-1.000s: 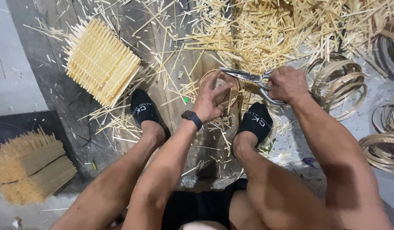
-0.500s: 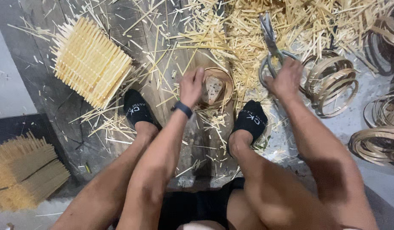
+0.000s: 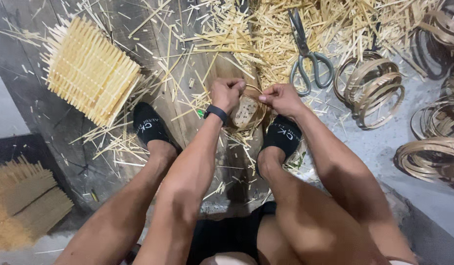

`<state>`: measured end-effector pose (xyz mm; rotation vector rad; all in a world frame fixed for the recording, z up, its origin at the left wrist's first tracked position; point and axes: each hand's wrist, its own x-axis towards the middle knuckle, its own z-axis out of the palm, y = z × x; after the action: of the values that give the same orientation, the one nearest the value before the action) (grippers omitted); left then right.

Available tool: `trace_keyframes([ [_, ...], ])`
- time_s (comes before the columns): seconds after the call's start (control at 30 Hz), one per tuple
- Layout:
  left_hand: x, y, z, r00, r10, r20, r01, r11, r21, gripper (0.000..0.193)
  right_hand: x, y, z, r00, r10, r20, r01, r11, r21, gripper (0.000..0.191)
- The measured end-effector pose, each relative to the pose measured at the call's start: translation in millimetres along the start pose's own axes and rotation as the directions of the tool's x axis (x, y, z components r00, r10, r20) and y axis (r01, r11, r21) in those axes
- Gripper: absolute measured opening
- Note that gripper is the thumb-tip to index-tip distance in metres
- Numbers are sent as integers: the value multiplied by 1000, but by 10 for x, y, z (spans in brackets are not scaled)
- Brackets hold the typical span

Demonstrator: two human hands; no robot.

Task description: The person sits on the floor and repeatedly places a circular bamboo ring over a square woven bamboo mat, then uses shears to trim the protruding bamboo strips flush with the ring. The trimmed mats are stacked nearby.

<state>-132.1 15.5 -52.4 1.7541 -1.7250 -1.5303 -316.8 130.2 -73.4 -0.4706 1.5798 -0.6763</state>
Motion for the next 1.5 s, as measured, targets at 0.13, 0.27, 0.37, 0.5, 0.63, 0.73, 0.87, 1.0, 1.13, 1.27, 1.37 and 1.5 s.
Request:
trace_keyframes([
  [0.13,-28,91,23,997,-45,-56,47,998,46,13,28,-2,64,997,-41,-66,39,999,-29,18],
  [0.27,-36,92,-12,997,-65,-49,65,998,0,12,19,15,86,983,-139,-121,123,984,-129,20],
  [0.37,43,24,-101,994,0,-107,-14,992,-127,12,-69,37,68,845,-525,-103,441,793,-419,23],
  [0.5,35,-126,-324,928,-367,65,311,665,-679,23,-192,31,48,997,-5,72,-8,985,171,22],
  [0.63,-328,-380,-526,910,-317,265,413,733,-540,28,-196,19,127,986,116,117,-157,874,460,13],
  [0.73,-503,-466,-464,975,-129,181,139,989,-45,33,-134,60,289,981,168,93,-192,894,405,23],
  [0.87,-496,-475,-274,843,-500,199,499,587,-638,27,-75,96,456,990,130,-57,-95,908,409,19],
  [1.0,-496,-404,-303,858,-494,140,482,683,-549,24,-145,10,468,989,126,-80,-91,934,347,24],
  [1.13,-524,-224,-620,970,-238,56,244,954,-174,27,-371,-305,351,978,-184,-103,114,871,-478,45],
  [1.27,-610,48,-763,997,67,49,-66,997,-41,39,-566,-596,341,999,28,-42,-19,979,203,52],
  [1.37,-666,279,-595,967,245,68,-244,969,-27,48,-605,-645,488,987,-149,-55,148,989,-29,52],
  [1.5,-571,354,-368,945,304,-118,-321,929,-186,61,-530,-619,646,951,-295,-90,293,956,-27,40],
])
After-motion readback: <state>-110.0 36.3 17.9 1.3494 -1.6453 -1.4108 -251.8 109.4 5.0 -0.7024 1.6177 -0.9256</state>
